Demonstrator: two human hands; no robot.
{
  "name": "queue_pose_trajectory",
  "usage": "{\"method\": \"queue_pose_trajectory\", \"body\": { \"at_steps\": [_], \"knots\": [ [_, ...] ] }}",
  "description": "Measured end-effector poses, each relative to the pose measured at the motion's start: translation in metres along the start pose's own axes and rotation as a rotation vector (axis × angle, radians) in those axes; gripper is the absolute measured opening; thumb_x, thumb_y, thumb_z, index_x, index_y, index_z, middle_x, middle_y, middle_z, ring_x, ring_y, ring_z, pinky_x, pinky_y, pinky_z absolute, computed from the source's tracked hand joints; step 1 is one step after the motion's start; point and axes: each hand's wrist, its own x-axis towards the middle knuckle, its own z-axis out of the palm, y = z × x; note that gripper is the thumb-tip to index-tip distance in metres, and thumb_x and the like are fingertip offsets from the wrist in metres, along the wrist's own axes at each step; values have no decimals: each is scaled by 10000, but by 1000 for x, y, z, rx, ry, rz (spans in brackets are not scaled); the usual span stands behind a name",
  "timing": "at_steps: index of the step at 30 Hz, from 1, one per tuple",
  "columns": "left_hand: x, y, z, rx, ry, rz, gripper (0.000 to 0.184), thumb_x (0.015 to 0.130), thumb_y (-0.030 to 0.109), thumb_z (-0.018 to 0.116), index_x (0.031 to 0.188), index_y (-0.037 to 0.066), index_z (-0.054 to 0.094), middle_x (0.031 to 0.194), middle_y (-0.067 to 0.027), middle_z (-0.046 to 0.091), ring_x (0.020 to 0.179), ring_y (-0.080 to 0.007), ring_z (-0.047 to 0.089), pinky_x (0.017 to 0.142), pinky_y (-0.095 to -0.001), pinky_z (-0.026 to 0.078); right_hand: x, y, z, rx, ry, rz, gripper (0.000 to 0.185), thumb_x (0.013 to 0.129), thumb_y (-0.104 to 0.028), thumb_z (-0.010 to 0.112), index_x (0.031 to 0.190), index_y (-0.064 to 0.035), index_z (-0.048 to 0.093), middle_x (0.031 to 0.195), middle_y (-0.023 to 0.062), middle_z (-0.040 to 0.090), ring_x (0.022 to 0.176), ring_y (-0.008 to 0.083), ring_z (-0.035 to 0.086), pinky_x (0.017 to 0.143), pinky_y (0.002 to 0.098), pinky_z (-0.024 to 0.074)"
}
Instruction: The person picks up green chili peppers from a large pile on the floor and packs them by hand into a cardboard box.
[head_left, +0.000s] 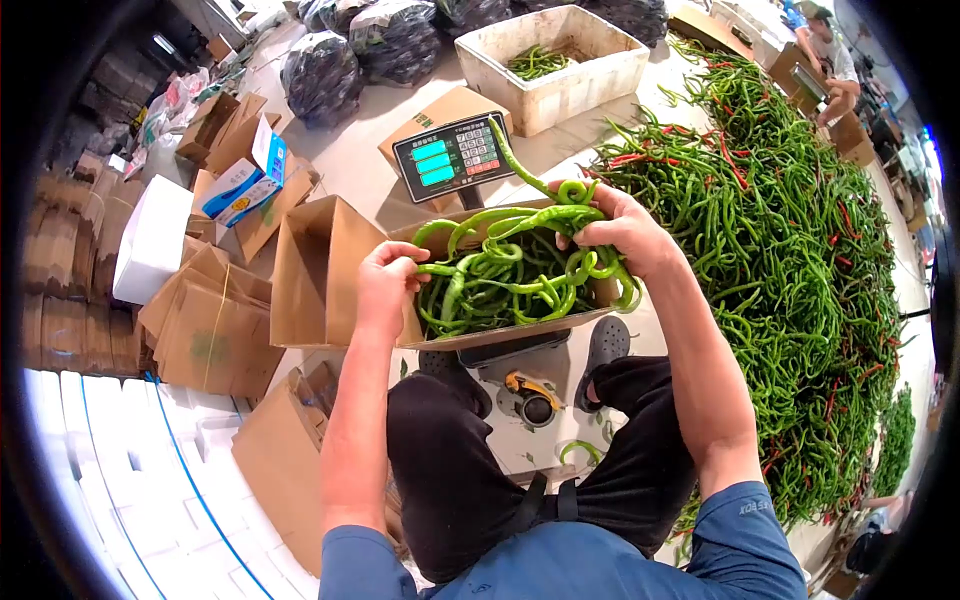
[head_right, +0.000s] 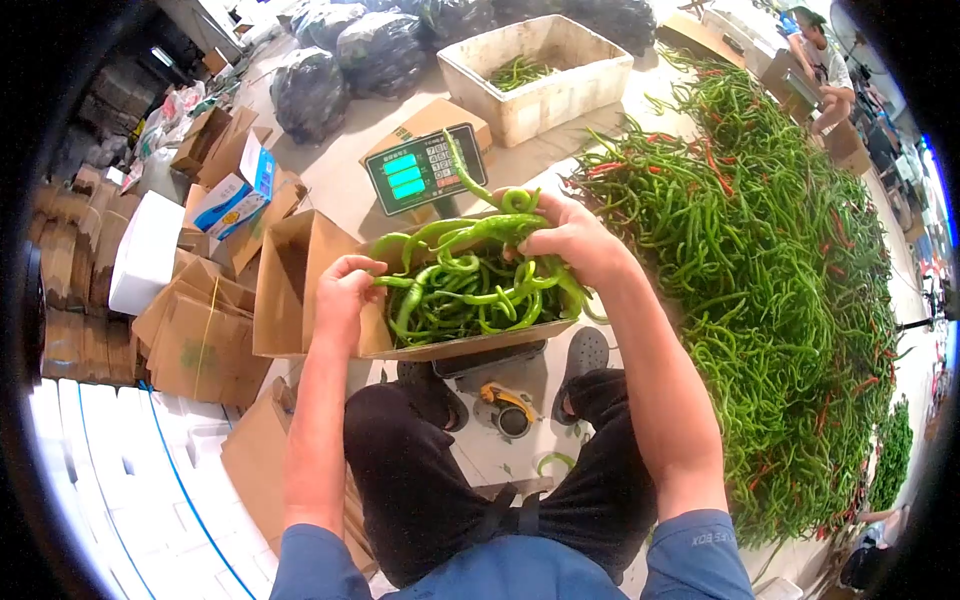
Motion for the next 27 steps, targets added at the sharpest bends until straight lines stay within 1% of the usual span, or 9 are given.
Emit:
{"method": "queue_pose_trajectory", "body": {
  "at_steps": [3, 8, 10, 15, 19, 20, 22, 24, 27],
  "knots": [
    [13, -21, -21, -332, 50, -134, 208, 836, -44, 501, 1007, 36, 587, 1059, -166, 699, 817, -228, 637, 728, -342, 523, 5, 2, -2, -5, 21, 15, 682, 716, 82, 614, 1390, -5, 557, 1022, 105, 707, 862, 171, 687, 841, 308, 568],
    [-1, -36, -41, -637, 25, -184, 239, 829, -45, 495, 1027, 59, 578, 1096, -175, 674, 886, -245, 620, 719, -348, 508, 16, 12, -3, -81, -27, 66, 664, 756, 58, 611, 1411, -35, 554, 1076, 90, 701, 871, 144, 674, 837, 277, 548],
    [-11, -35, -49, -697, 26, -154, 233, 817, -28, 509, 1004, 73, 605, 1052, -179, 682, 814, -243, 618, 677, -333, 505, 19, 10, 6, -62, -32, 81, 675, 723, 71, 613, 1392, -3, 560, 973, 79, 690, 835, 153, 671, 836, 280, 544],
    [-30, -22, -65, -855, -71, -6, 242, 803, 5, 556, 1012, 78, 650, 1016, -180, 695, 717, -208, 585, 547, -284, 456, 31, 8, 25, -20, -169, 57, 784, 739, 79, 605, 1501, -32, 460, 1112, 69, 643, 890, 158, 665, 870, 296, 539],
    [-27, -20, -71, -788, -154, 68, 289, 827, 10, 546, 1087, 64, 659, 1046, -174, 686, 725, -191, 558, 544, -272, 442, 54, 34, 7, -742, -298, 99, 589, 817, -74, 672, 1398, -53, 582, 1172, 91, 709, 1046, 147, 641, 971, 285, 491],
    [-28, -17, -69, -762, -136, 49, 276, 825, 8, 559, 1080, 62, 651, 1048, -186, 689, 721, -192, 573, 545, -273, 449, 65, 60, -10, -975, -291, 150, 567, 797, -100, 674, 1358, -49, 607, 1183, 137, 705, 1080, 248, 659, 954, 341, 506],
    [-32, -10, -62, -708, -102, 9, 255, 823, 3, 583, 1066, 59, 636, 1052, -210, 697, 713, -193, 603, 547, -275, 462, 65, 67, -16, -1329, -227, 158, 572, 793, -131, 696, 1352, -50, 607, 1237, 188, 680, 1140, 316, 649, 1004, 369, 503],
    [-31, -11, -60, -684, -116, 2, 300, 832, 4, 572, 1122, 53, 631, 1061, -207, 698, 729, -184, 604, 571, -278, 470, 56, 63, -21, -1287, -137, 3, 590, 798, -165, 729, 1364, -61, 596, 1306, 179, 641, 1236, 310, 598, 1086, 379, 453],
    [-33, -4, -48, -659, -105, -13, 371, 853, -6, 544, 1214, 33, 624, 1067, -197, 699, 765, -176, 612, 617, -283, 486, 48, 47, -25, -1075, -12, 66, 573, 810, -179, 762, 1349, -56, 612, 1206, 169, 690, 1130, 272, 645, 990, 374, 515]
  ]
}}
